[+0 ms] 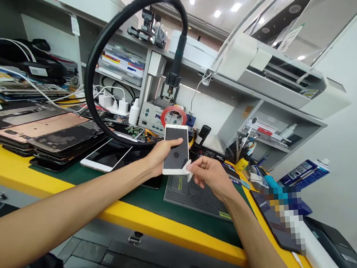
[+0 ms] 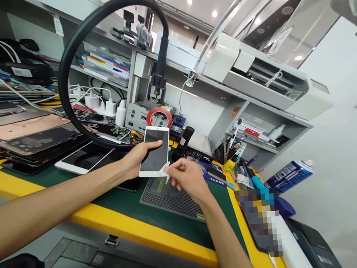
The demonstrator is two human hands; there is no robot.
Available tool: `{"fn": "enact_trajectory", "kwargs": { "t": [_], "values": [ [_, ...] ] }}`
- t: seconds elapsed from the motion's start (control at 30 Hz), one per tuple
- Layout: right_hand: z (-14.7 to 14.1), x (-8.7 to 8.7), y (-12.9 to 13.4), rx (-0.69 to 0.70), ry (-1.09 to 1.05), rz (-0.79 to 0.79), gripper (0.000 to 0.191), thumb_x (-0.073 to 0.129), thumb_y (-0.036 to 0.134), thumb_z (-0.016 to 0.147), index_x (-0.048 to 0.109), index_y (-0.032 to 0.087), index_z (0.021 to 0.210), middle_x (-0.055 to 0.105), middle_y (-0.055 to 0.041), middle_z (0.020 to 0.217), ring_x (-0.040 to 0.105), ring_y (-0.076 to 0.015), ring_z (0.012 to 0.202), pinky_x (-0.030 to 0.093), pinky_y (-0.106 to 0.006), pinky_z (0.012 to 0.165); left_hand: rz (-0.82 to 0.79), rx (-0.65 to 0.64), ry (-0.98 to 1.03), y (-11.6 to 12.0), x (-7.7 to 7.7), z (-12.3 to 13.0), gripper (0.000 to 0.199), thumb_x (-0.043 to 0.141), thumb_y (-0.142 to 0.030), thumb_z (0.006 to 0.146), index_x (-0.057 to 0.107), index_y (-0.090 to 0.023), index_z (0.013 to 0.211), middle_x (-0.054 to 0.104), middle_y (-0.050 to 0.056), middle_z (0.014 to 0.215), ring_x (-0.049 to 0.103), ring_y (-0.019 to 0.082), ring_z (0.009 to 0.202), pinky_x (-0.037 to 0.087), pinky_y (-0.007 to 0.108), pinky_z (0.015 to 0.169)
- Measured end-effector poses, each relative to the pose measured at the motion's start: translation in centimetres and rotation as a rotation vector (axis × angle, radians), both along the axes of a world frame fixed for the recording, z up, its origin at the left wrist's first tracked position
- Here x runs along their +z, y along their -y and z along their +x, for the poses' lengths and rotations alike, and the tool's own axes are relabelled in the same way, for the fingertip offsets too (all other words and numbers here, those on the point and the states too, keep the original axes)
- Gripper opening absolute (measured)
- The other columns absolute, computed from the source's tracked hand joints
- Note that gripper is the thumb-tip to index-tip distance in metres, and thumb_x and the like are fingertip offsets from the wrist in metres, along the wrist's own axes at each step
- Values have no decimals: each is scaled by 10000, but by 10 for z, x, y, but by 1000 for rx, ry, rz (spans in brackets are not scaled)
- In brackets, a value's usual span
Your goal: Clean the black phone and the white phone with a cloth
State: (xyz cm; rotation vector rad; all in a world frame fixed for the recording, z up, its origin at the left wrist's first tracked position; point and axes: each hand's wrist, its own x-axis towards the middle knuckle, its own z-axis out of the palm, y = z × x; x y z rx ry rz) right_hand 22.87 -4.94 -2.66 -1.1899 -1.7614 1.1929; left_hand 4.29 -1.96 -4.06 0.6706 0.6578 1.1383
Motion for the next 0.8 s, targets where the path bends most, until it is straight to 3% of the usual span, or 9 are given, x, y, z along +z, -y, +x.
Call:
{"fn": "enact_trajectory", "kwargs": {
  "t": [0.13, 0.3, 0.47, 0.67, 0.8],
  "values": [
    [-4, -1, 6, -18, 0, 102, 290, 737, 442, 833, 641, 169, 807, 584, 20, 546, 468, -97, 451, 369, -211, 426, -81, -90, 161, -7, 2, -6, 245, 575, -291, 884, 686, -81, 946, 742, 140, 844, 713, 217, 699, 600, 339, 680],
    [-11, -4, 16, -60, 133, 381, 234, 666, 401, 898, 715, 172, 908, 607, -7, 652, 503, -120, 555, 396, -242, 504, -153, -129, 237, -9, 3, -11, 373, 464, -322, 939, 635, -25, 1084, 735, 212, 962, 738, 285, 860, 613, 409, 769],
    [-9, -3, 19, 82, 243, 448, 237, 652, 306, 906, 731, 172, 1084, 632, -49, 844, 526, -141, 647, 419, -266, 556, -192, -141, 300, -11, 4, -16, 398, 423, -328, 939, 593, -22, 1126, 725, 227, 940, 740, 304, 819, 617, 446, 732],
    [-12, -6, 20, 81, 332, 634, 142, 647, 216, 909, 765, 179, 977, 637, -33, 759, 523, -138, 611, 403, -276, 556, -255, -146, 290, -9, 1, -13, 383, 436, -337, 926, 588, -44, 1120, 725, 204, 906, 735, 310, 764, 619, 461, 679],
    [-28, -15, 25, 146, 303, 773, 134, 631, 162, 913, 754, 163, 965, 650, -43, 775, 547, -143, 641, 422, -278, 590, -290, -113, 260, -4, -2, -4, 354, 455, -323, 915, 604, -33, 1054, 718, 191, 825, 728, 278, 705, 620, 387, 637]
  ]
}}
